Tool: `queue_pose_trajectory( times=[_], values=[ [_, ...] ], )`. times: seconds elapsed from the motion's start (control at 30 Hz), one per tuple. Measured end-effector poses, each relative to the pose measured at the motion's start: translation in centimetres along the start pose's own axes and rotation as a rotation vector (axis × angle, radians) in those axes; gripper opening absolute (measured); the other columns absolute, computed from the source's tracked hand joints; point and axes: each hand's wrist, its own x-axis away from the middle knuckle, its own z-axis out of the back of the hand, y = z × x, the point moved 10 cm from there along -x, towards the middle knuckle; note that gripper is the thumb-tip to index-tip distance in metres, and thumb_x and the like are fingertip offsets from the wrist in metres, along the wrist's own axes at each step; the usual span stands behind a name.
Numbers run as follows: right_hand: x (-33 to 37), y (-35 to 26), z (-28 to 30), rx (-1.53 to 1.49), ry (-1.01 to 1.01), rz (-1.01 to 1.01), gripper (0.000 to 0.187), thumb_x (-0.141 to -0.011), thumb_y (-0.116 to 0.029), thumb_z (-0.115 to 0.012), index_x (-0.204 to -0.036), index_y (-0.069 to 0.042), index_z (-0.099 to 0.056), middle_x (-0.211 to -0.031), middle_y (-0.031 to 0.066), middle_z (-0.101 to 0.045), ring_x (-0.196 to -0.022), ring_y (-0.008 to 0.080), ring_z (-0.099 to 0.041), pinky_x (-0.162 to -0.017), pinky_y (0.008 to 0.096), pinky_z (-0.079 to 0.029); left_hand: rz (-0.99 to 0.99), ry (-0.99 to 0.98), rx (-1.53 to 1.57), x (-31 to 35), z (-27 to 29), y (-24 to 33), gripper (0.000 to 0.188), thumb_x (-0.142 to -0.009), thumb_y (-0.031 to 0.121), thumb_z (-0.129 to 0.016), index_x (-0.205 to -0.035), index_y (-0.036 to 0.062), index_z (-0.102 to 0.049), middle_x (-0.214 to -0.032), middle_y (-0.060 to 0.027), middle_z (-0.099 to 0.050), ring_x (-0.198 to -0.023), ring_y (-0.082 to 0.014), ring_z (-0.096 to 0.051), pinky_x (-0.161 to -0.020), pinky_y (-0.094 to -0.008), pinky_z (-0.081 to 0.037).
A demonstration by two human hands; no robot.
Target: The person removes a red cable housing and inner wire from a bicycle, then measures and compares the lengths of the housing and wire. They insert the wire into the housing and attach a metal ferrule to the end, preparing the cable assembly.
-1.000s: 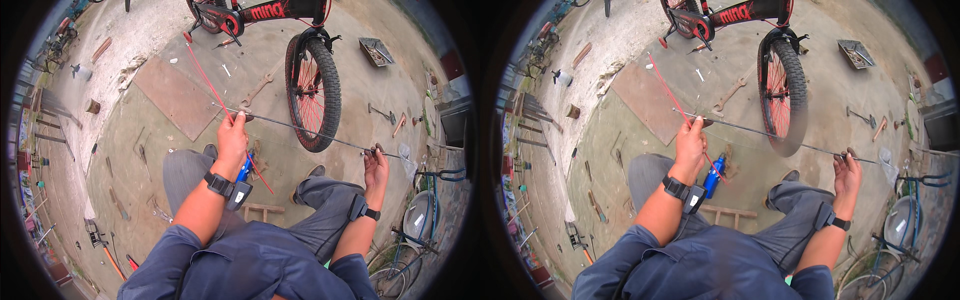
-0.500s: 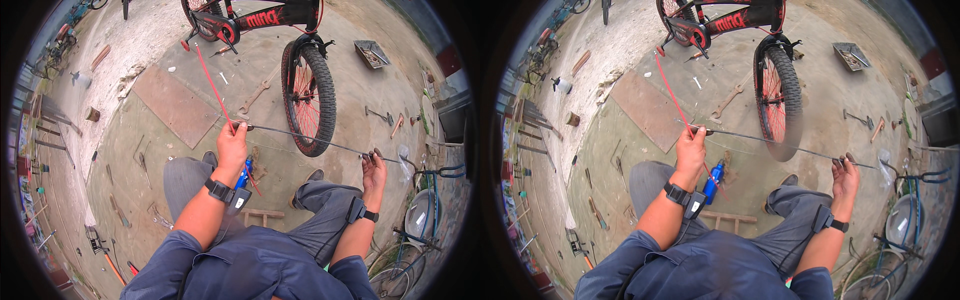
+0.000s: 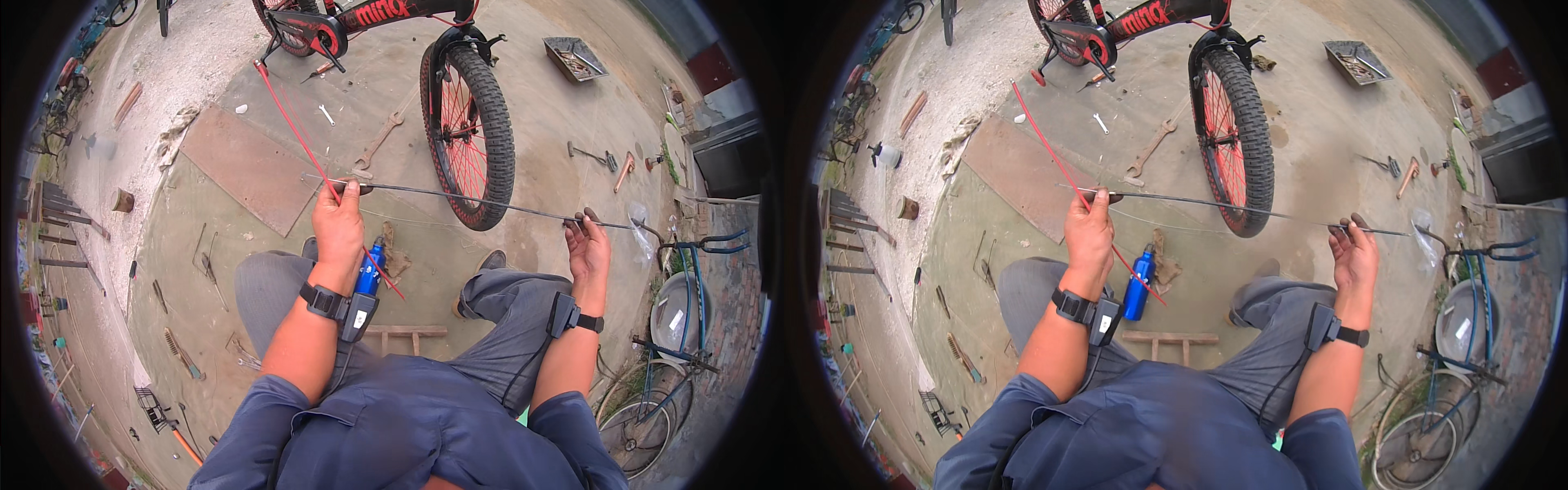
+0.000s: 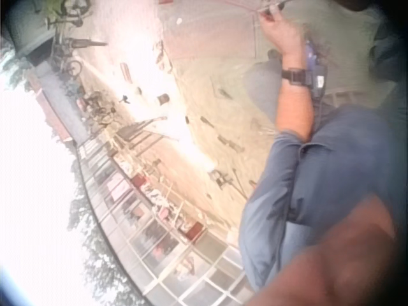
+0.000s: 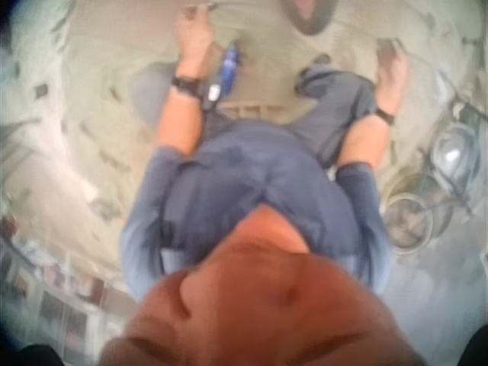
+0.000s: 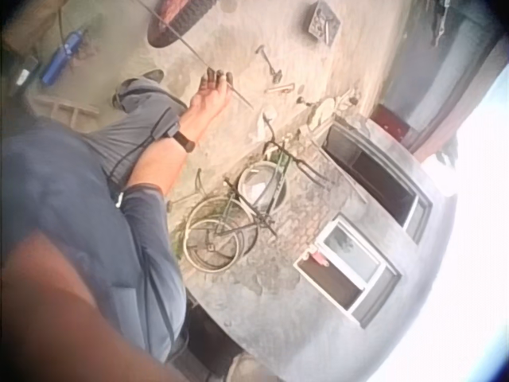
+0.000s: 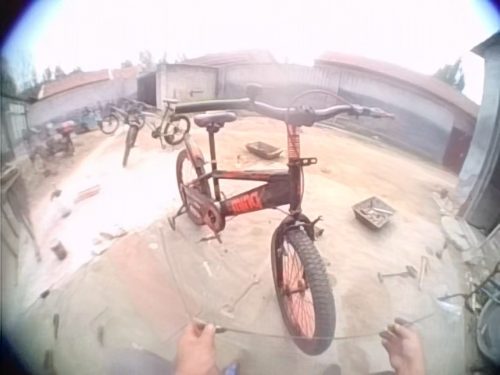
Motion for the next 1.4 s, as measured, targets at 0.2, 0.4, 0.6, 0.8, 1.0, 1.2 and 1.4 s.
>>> queue_pose_trajectory(
  times=[0.2,0.4,0.6,0.8,1.0,1.2,1.4],
  values=[
    [0.2,0.2,-0.4,-0.026,0.008,-0.011,0.028,-0.099,-0.01,-0.057,-0.126,-0.002,-0.056,-0.105,0.0104,-0.066,-0.094,0.0276,-0.07,-0.071,0.0312,-0.059,0.078,-0.004,0.064,0.1,0.1,-0.1,0.012,-0.101,0.018,-0.062,-0.102,0.0057,-0.059,-0.085,-0.0052,-0.067,-0.051,-0.0044,-0.042,-0.044,-0.0219,-0.033],
    [0.9,-0.4,-1.8,0.0,-0.039,-0.003,0.029,-0.099,-0.009,-0.057,-0.126,-0.002,-0.055,-0.105,0.0099,-0.065,-0.094,0.0279,-0.069,-0.071,0.0309,-0.06,0.095,-0.007,0.079,0.2,-0.2,-0.1,0.013,-0.101,0.02,-0.063,-0.101,0.0078,-0.058,-0.083,-0.0043,-0.068,-0.044,-0.0043,-0.039,-0.038,-0.0224,-0.029],
    [1.2,-0.4,-2.1,0.015,-0.032,-0.007,0.039,-0.099,-0.009,-0.056,-0.135,0.004,-0.046,-0.109,0.0126,-0.06,-0.095,0.0289,-0.065,-0.075,0.0342,-0.054,0.087,-0.012,0.105,0.2,-0.2,-0.1,0.011,-0.101,0.016,-0.061,-0.105,0.0057,-0.06,-0.087,-0.0058,-0.07,-0.044,-0.0041,-0.039,-0.039,-0.022,-0.03],
    [1.3,-0.3,-2.1,0.02,-0.018,-0.017,0.034,-0.099,-0.01,-0.057,-0.131,0.0,-0.049,-0.107,0.0114,-0.061,-0.091,0.0271,-0.066,-0.073,0.0328,-0.055,0.103,-0.021,0.115,0.2,-0.3,-0.1,0.012,-0.101,0.016,-0.062,-0.107,0.005,-0.06,-0.088,-0.0056,-0.07,-0.044,-0.0039,-0.039,-0.039,-0.0223,-0.03],
    [1.3,-0.3,-2.1,0.019,-0.045,-0.002,0.031,-0.099,-0.012,-0.058,-0.128,-0.001,-0.051,-0.106,0.0108,-0.062,-0.091,0.0255,-0.068,-0.071,0.031,-0.057,0.117,-0.022,0.113,0.3,-0.3,-0.1,0.014,-0.101,0.016,-0.062,-0.107,0.0036,-0.06,-0.086,-0.0047,-0.068,-0.044,-0.0041,-0.038,-0.039,-0.0225,-0.029],
    [1.0,-0.1,-1.9,0.015,-0.061,-0.003,0.027,-0.1,-0.012,-0.059,-0.125,-0.003,-0.054,-0.105,0.0095,-0.064,-0.092,0.025,-0.069,-0.072,0.0297,-0.059,0.105,-0.032,0.115,0.3,-0.5,0.1,0.014,-0.101,0.016,-0.062,-0.107,0.0034,-0.06,-0.086,-0.0044,-0.068,-0.044,-0.0043,-0.039,-0.039,-0.0223,-0.03],
    [1.0,-0.2,-2.0,0.039,-0.055,0.003,0.034,-0.099,-0.013,-0.059,-0.13,-0.001,-0.05,-0.107,0.0104,-0.062,-0.095,0.026,-0.067,-0.075,0.0313,-0.057,0.111,-0.056,0.129,0.3,-0.7,0.3,0.015,-0.1,0.016,-0.063,-0.109,0.003,-0.061,-0.087,-0.0051,-0.068,-0.045,-0.0047,-0.039,-0.04,-0.0221,-0.031]
  ],
)
